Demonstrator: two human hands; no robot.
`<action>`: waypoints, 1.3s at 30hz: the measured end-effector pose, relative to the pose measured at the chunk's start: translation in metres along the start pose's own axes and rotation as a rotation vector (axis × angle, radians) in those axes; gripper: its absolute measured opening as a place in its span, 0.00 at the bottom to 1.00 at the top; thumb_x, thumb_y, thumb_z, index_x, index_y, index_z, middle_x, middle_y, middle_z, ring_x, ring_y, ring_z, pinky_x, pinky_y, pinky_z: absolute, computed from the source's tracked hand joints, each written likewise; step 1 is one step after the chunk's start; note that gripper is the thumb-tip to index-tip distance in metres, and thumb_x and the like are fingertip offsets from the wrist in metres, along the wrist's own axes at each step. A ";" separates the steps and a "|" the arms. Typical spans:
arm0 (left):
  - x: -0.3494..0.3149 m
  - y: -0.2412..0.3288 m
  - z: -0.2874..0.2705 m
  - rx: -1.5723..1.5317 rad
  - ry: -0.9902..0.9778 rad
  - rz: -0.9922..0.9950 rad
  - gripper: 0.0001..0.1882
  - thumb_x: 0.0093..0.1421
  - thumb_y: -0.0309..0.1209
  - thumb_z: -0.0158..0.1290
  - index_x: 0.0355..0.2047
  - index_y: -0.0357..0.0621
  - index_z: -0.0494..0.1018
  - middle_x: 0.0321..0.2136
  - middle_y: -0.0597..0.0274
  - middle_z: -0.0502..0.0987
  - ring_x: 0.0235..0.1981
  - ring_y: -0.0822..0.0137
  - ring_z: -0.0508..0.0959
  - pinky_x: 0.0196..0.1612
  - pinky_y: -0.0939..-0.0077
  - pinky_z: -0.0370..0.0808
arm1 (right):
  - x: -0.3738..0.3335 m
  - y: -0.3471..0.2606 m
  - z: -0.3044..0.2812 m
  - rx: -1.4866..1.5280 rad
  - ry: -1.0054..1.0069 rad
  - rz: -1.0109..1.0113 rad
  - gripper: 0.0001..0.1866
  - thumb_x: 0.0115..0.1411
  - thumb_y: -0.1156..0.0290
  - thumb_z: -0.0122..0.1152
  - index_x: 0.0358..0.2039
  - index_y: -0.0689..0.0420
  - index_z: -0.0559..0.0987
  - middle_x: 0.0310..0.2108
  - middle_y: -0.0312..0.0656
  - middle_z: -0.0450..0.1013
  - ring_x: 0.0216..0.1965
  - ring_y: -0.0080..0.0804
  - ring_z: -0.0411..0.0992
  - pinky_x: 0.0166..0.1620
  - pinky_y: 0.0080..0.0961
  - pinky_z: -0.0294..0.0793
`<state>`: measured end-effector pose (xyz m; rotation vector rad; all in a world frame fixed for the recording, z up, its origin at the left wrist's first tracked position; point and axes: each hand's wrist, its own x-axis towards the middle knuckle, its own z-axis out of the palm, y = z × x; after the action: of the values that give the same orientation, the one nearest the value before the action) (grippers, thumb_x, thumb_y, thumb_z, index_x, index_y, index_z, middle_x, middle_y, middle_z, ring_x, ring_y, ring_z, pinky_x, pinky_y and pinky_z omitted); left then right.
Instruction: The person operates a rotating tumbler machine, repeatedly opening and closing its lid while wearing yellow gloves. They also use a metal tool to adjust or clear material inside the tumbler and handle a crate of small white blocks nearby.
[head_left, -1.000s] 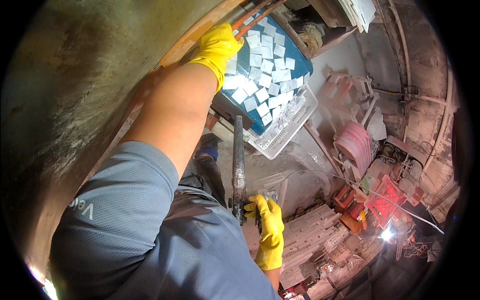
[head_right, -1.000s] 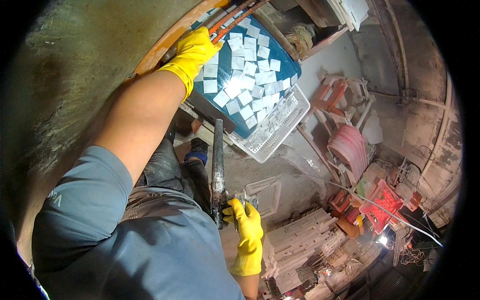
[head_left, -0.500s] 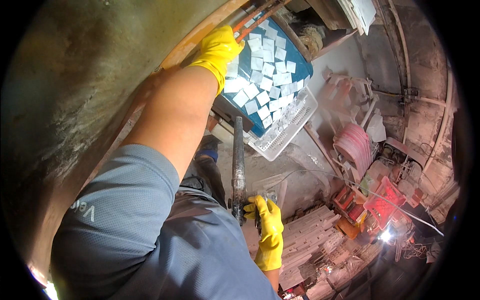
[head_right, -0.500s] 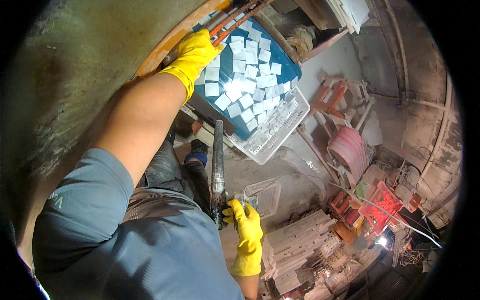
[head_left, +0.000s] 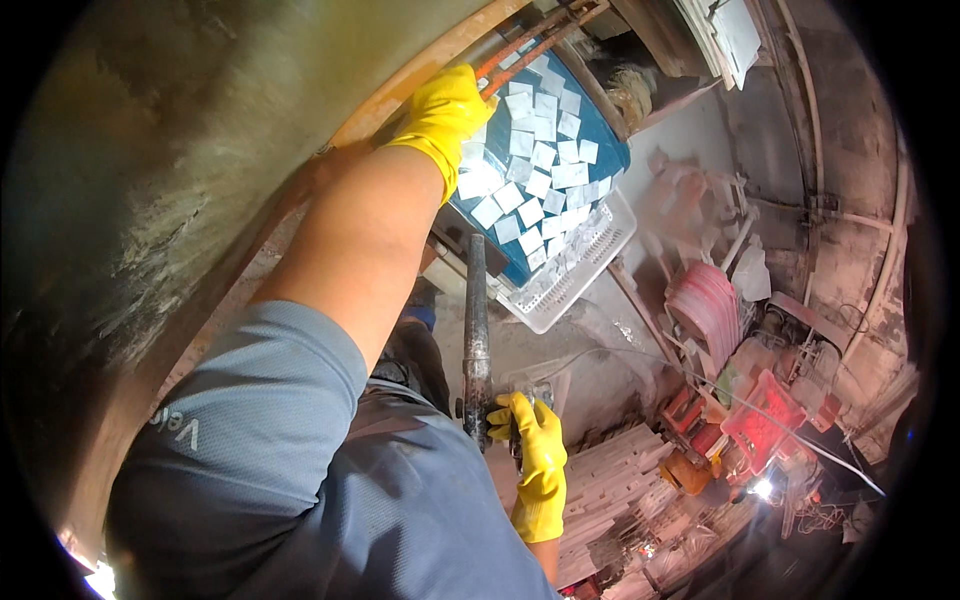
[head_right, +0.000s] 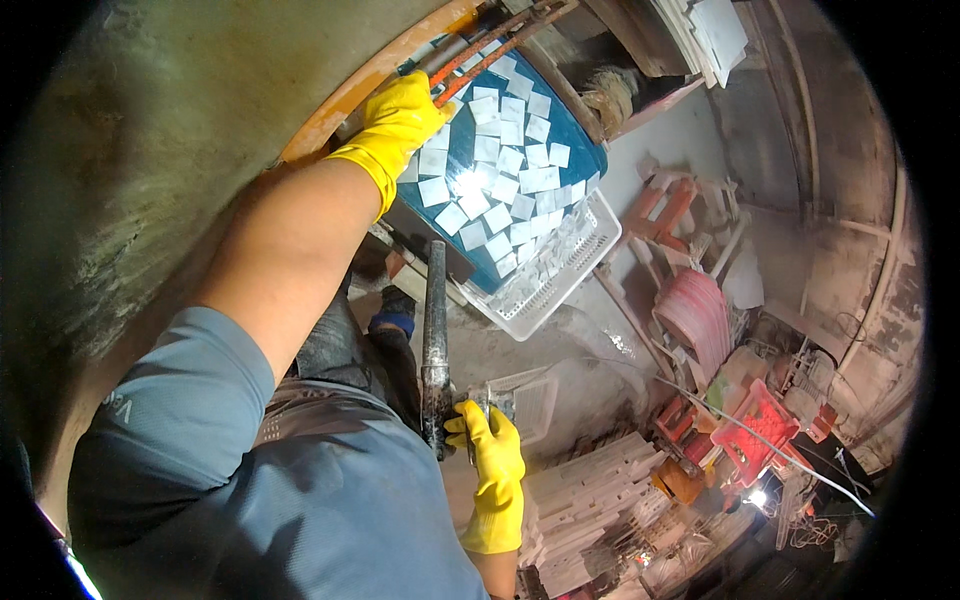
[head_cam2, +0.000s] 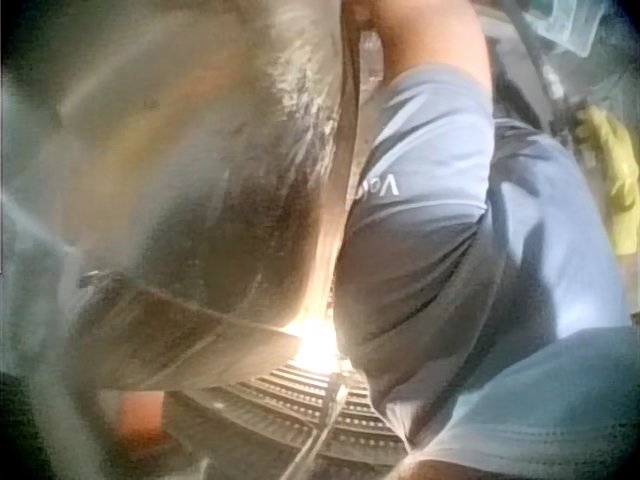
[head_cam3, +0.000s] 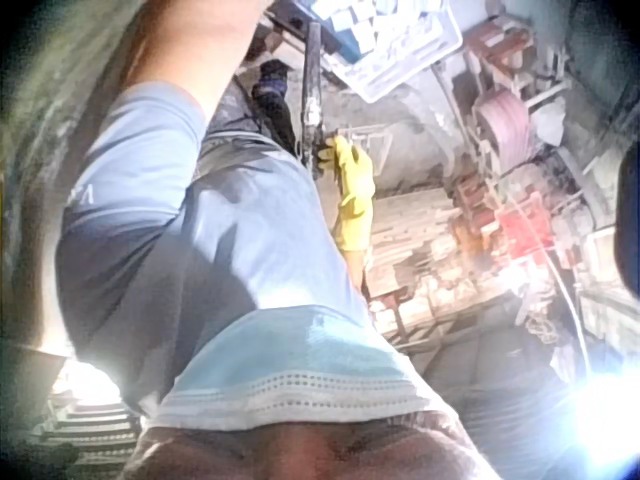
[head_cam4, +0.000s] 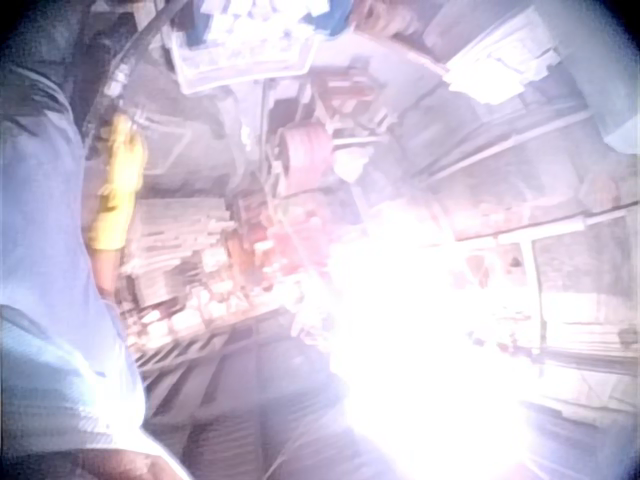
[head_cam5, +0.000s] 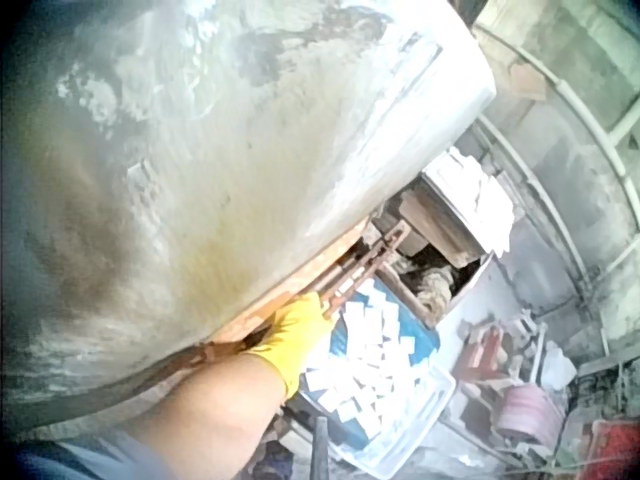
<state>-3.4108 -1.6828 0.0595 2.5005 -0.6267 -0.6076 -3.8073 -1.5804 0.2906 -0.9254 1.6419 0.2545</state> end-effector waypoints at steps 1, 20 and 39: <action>0.000 -0.001 0.000 -0.012 0.001 0.001 0.35 0.57 0.58 0.66 0.53 0.43 0.76 0.47 0.48 0.82 0.47 0.49 0.84 0.50 0.56 0.79 | 0.000 -0.002 0.000 -0.005 0.000 0.002 0.22 0.71 0.57 0.63 0.49 0.67 0.82 0.36 0.49 0.83 0.32 0.35 0.80 0.42 0.30 0.79; 0.000 0.001 -0.012 -0.045 -0.017 -0.023 0.35 0.57 0.55 0.67 0.55 0.43 0.76 0.50 0.47 0.81 0.50 0.47 0.82 0.53 0.54 0.78 | 0.021 -0.030 0.002 -0.072 -0.031 0.007 0.22 0.71 0.57 0.64 0.50 0.67 0.81 0.36 0.49 0.83 0.32 0.34 0.80 0.40 0.29 0.80; 0.013 -0.007 -0.001 0.060 -0.022 0.001 0.37 0.56 0.57 0.66 0.55 0.42 0.75 0.49 0.42 0.82 0.50 0.41 0.82 0.52 0.50 0.78 | 0.040 -0.006 0.002 -0.005 0.013 0.045 0.23 0.68 0.56 0.63 0.47 0.68 0.82 0.36 0.51 0.82 0.36 0.39 0.81 0.44 0.32 0.81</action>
<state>-3.3978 -1.6839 0.0525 2.5519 -0.6628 -0.6253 -3.8027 -1.6005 0.2555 -0.8962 1.6760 0.2835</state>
